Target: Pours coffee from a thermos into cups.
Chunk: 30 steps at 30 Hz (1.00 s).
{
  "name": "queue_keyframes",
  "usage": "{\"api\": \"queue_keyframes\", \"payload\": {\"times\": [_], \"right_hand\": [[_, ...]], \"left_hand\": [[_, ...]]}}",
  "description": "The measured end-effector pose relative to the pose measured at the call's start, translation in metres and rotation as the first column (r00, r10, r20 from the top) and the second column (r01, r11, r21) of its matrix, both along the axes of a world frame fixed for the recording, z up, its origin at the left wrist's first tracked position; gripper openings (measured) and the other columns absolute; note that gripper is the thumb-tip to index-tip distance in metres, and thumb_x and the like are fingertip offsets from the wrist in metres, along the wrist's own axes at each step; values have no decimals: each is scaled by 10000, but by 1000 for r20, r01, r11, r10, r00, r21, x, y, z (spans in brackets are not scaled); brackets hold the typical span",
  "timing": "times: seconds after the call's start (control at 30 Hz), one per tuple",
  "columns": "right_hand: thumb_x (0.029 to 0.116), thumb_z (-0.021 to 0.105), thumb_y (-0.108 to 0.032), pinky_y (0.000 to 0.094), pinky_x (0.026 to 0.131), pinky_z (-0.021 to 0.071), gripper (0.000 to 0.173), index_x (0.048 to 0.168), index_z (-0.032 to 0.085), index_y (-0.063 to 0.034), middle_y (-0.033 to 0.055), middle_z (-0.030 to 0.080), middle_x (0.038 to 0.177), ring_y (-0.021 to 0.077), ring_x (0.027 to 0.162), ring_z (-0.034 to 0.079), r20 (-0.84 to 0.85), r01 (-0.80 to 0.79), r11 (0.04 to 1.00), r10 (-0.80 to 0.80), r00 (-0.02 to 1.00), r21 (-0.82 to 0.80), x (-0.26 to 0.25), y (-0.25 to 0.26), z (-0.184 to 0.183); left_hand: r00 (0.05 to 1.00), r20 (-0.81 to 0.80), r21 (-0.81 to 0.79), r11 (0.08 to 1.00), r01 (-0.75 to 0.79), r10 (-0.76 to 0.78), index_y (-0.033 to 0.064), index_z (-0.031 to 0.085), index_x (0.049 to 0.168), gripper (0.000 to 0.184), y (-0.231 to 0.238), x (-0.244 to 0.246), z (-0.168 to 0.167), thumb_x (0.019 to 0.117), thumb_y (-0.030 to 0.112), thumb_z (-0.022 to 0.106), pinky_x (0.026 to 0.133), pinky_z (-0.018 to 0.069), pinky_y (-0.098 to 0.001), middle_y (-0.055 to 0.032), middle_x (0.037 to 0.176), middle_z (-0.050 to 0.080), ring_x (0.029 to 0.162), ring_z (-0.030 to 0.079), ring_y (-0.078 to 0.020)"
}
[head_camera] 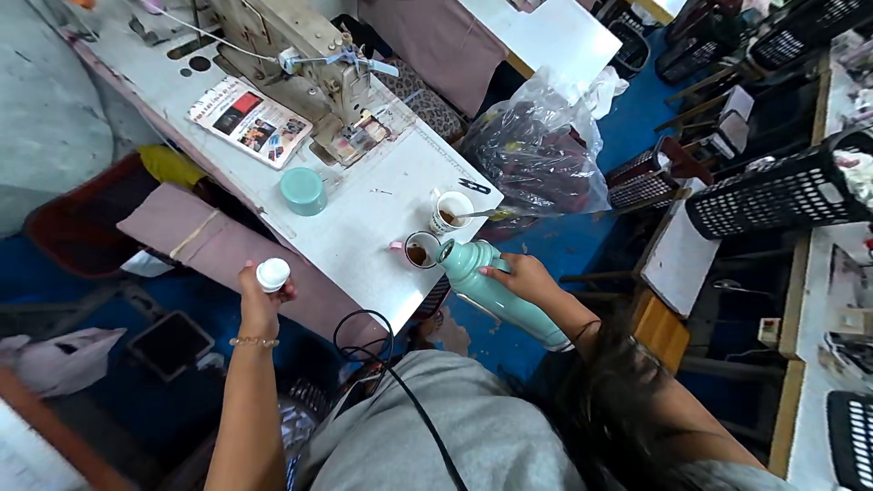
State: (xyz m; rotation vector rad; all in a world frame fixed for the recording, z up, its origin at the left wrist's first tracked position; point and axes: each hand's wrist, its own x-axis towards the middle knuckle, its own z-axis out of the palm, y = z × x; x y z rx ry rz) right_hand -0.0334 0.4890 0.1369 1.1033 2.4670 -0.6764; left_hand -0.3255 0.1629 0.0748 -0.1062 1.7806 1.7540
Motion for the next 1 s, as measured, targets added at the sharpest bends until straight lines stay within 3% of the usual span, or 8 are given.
{"api": "queue_keyframes", "payload": {"times": [0.3,1.0], "right_hand": [[1003,612,-492,657,872,484,575,1059,659,78,281,670,980,457,987,655,42,-1,1000,2,999,-21,-7,-2,2],[1002,623,-479,626,869,485,555,1028,662,74,264,666,961,427,969,653,79,4,1000,-3,997,-12,-17,-3,9]], "left_hand": [[1000,-8,7,1000,9,-9,145,511,850,624,-2,-2,-6,1078,451,17,575,536,-228,58,590,557,531,587,-68],[1000,7,21,1000,3,-3,150,511,828,631,-6,-10,-8,1082,443,14,572,538,-221,56,593,565,530,591,-66]]}}
